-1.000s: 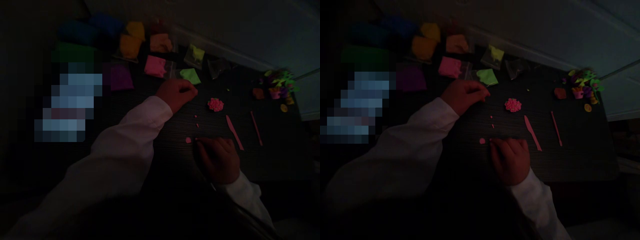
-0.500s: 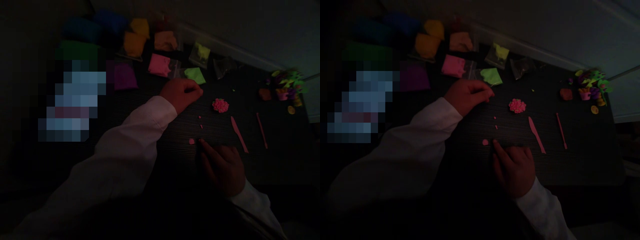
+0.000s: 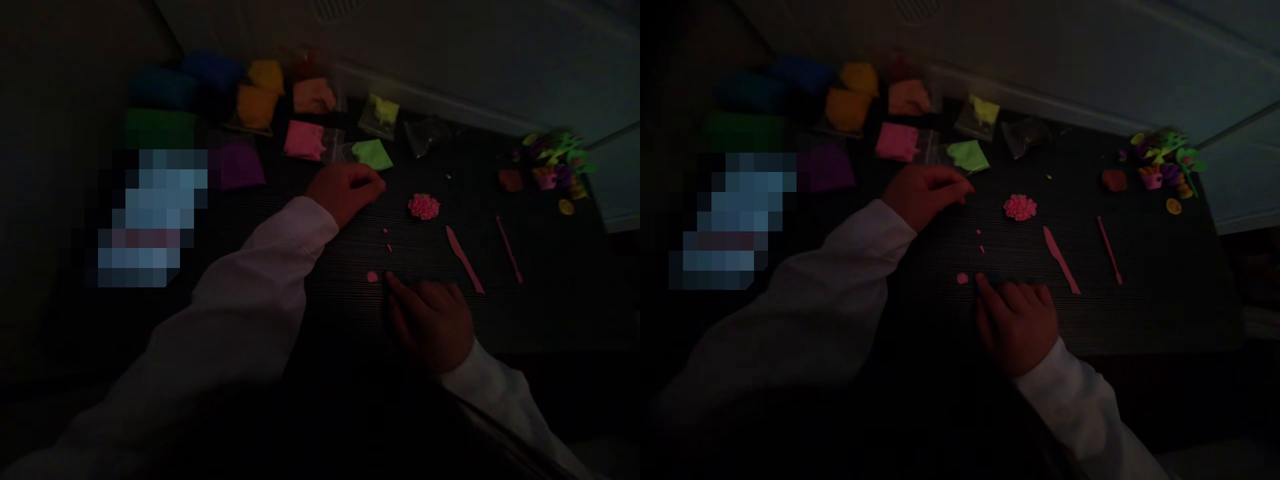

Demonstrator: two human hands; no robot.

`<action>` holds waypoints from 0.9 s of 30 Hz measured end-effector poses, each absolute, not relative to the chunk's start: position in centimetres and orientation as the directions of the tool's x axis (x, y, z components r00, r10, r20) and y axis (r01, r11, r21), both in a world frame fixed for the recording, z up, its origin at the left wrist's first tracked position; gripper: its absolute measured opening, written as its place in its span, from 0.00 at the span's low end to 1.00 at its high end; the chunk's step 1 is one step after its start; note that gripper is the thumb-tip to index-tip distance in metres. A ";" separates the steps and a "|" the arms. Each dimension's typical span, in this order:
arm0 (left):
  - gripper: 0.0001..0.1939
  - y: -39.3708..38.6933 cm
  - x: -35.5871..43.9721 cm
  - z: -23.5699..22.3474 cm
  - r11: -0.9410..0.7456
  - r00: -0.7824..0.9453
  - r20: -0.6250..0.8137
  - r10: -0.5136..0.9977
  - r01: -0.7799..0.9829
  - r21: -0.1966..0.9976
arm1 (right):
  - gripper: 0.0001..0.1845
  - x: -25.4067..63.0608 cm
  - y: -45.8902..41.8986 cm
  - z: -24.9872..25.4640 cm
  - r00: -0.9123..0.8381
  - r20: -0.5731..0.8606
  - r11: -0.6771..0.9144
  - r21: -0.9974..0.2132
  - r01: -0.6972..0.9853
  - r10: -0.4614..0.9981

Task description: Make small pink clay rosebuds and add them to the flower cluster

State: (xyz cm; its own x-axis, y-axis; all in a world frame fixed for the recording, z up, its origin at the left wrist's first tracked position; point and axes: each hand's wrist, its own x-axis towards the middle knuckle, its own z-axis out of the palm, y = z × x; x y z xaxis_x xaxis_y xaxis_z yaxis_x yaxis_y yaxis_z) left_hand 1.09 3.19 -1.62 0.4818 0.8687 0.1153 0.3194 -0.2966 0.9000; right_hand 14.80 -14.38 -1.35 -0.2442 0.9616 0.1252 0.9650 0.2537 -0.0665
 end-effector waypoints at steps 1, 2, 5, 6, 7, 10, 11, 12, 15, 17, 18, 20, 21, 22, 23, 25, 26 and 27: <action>0.10 3.2 1.1 -1.6 -0.300 0.484 0.115 0.867 0.325 0.897 | 0.19 14.8 -14.4 -1.4 -0.243 0.130 0.252 -0.053 0.966 0.961; 0.10 3.2 1.0 -1.6 -0.301 0.486 0.114 0.867 0.327 0.896 | 0.19 14.7 -14.5 -1.4 -0.240 0.133 0.248 -0.043 0.968 0.962; 0.10 3.1 1.0 -1.6 -0.288 0.484 0.105 0.869 0.322 0.902 | 0.18 14.6 -14.5 -1.5 -0.237 0.132 0.244 -0.036 0.969 0.963; 0.10 3.1 1.0 -1.6 -0.283 0.481 0.102 0.870 0.319 0.905 | 0.18 14.6 -14.5 -1.5 -0.237 0.131 0.244 -0.038 0.969 0.962; 0.10 3.1 1.0 -1.6 -0.280 0.480 0.101 0.872 0.319 0.905 | 0.18 14.6 -14.5 -1.5 -0.238 0.132 0.245 -0.040 0.969 0.962; 0.10 3.0 1.1 -1.6 -0.282 0.471 0.106 0.876 0.322 0.904 | 0.19 14.6 -14.5 -1.5 -0.234 0.131 0.242 -0.049 0.969 0.963; 0.10 3.0 1.0 -1.6 -0.284 0.471 0.108 0.875 0.320 0.904 | 0.19 14.6 -14.5 -1.5 -0.231 0.131 0.240 -0.055 0.969 0.964; 0.11 3.1 1.0 -1.6 -0.286 0.473 0.110 0.874 0.318 0.904 | 0.19 14.7 -14.5 -1.5 -0.230 0.131 0.239 -0.064 0.969 0.964; 0.11 3.2 1.0 -1.7 -0.310 0.487 0.125 0.864 0.320 0.895 | 0.19 14.8 -14.5 -1.5 -0.226 0.141 0.242 -0.113 0.964 0.964; 0.11 3.2 1.0 -1.7 -0.326 0.485 0.137 0.864 0.329 0.886 | 0.19 14.8 -14.4 -1.4 -0.212 0.152 0.236 -0.158 0.959 0.965; 0.11 3.2 1.0 -1.7 -0.328 0.482 0.140 0.865 0.331 0.885 | 0.19 14.9 -14.4 -1.3 -0.202 0.157 0.230 -0.184 0.956 0.967; 0.12 3.2 0.9 -1.7 -0.320 0.477 0.134 0.869 0.334 0.887 | 0.19 14.9 -14.3 -1.2 -0.188 0.161 0.222 -0.228 0.948 0.969; 0.11 3.1 0.9 -1.7 -0.313 0.476 0.129 0.870 0.332 0.890 | 0.18 14.9 -14.3 -1.2 -0.186 0.157 0.220 -0.240 0.945 0.970; 0.11 3.1 0.9 -1.7 -0.308 0.476 0.125 0.871 0.328 0.893 | 0.18 14.9 -14.2 -1.2 -0.185 0.152 0.218 -0.242 0.945 0.971; 0.11 3.1 0.9 -1.7 -0.304 0.477 0.122 0.870 0.325 0.895 | 0.18 14.9 -14.2 -1.2 -0.187 0.144 0.217 -0.234 0.948 0.972; 0.11 3.1 1.0 -1.7 -0.303 0.478 0.121 0.870 0.323 0.897 | 0.17 14.9 -14.2 -1.2 -0.191 0.127 0.214 -0.202 0.956 0.973; 0.11 3.1 1.0 -1.7 -0.304 0.477 0.123 0.870 0.324 0.896 | 0.17 14.8 -14.1 -1.2 -0.194 0.123 0.214 -0.187 0.959 0.973; 0.11 3.1 1.1 -1.6 -0.306 0.475 0.126 0.871 0.325 0.895 | 0.17 14.8 -14.1 -1.3 -0.196 0.120 0.215 -0.176 0.961 0.973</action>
State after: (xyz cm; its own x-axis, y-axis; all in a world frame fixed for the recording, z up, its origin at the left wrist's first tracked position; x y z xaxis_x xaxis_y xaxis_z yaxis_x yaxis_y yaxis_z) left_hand 1.07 3.08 -1.64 0.4745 0.8712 0.1256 0.3252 -0.3061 0.8947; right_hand 14.82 -14.13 -1.29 -0.1959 0.9732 0.1205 0.9606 0.2152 -0.1760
